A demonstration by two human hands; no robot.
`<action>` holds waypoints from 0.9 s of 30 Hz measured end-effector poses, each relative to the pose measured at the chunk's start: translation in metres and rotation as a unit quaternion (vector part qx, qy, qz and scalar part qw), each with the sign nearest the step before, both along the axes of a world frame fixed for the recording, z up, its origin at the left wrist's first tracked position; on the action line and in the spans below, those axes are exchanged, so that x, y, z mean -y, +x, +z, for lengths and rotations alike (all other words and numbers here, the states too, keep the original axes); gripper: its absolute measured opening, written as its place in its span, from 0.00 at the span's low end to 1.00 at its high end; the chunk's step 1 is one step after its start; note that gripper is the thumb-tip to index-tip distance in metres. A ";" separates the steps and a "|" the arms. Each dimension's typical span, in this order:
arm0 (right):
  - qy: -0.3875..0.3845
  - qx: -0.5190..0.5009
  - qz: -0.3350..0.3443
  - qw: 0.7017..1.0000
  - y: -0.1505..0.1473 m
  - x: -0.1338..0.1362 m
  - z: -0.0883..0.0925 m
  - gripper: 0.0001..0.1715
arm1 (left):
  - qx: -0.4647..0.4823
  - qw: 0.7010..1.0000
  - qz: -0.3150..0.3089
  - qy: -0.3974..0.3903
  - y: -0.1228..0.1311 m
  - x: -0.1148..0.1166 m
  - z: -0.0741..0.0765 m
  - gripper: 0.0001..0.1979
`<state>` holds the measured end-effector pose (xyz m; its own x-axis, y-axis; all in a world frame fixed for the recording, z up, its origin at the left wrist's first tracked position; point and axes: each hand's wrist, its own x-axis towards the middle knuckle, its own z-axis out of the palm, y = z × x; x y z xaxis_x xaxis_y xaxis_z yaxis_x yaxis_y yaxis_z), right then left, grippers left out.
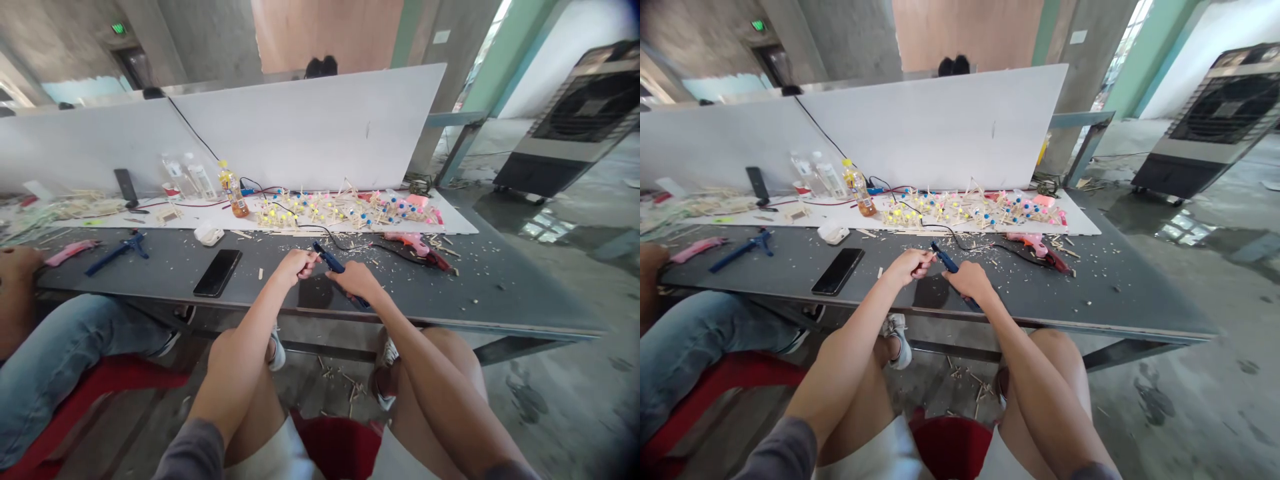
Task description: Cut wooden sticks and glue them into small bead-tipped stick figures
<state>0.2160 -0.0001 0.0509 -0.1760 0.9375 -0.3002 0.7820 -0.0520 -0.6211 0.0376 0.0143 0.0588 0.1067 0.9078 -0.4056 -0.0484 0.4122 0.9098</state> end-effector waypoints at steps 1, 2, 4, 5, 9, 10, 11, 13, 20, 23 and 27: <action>-0.017 -0.027 -0.007 0.999 0.000 -0.001 -0.002 0.23 | -0.003 1.000 0.004 0.005 -0.001 0.000 0.000 0.08; -0.030 -0.056 -0.017 0.998 0.001 -0.002 -0.005 0.22 | -0.005 1.000 0.008 0.014 -0.002 0.001 0.000 0.08; -0.048 -0.107 -0.035 0.992 0.007 -0.004 -0.007 0.21 | -0.004 0.999 0.013 0.037 -0.003 0.003 0.000 0.08; -0.053 -0.128 -0.045 0.989 0.011 -0.005 -0.007 0.21 | -0.004 0.999 0.013 0.049 -0.003 0.004 0.001 0.08; -0.041 -0.186 -0.112 0.975 0.034 -0.010 0.000 0.20 | -0.029 0.994 0.008 0.104 -0.006 0.008 0.006 0.09; -0.031 -0.199 -0.132 0.971 0.041 -0.011 0.002 0.20 | -0.053 0.991 0.010 0.122 -0.007 0.008 0.006 0.10; -0.020 -0.210 -0.152 0.966 0.047 -0.010 0.005 0.20 | -0.086 0.986 0.015 0.140 -0.008 0.008 0.006 0.11; 0.004 -0.222 -0.186 0.957 0.057 -0.008 0.010 0.20 | -0.182 0.968 0.031 0.168 -0.008 0.006 0.005 0.11; 0.056 -0.248 -0.229 0.940 0.078 0.004 0.015 0.19 | -0.521 0.813 -0.039 0.256 0.003 -0.007 -0.010 0.04; 0.058 -0.246 -0.233 0.939 0.082 0.002 0.014 0.19 | -0.588 0.758 -0.095 0.265 0.016 -0.015 -0.016 0.06; 0.051 -0.252 -0.228 0.939 0.080 -0.001 0.014 0.18 | -0.582 0.747 -0.149 0.286 0.033 -0.030 -0.023 0.11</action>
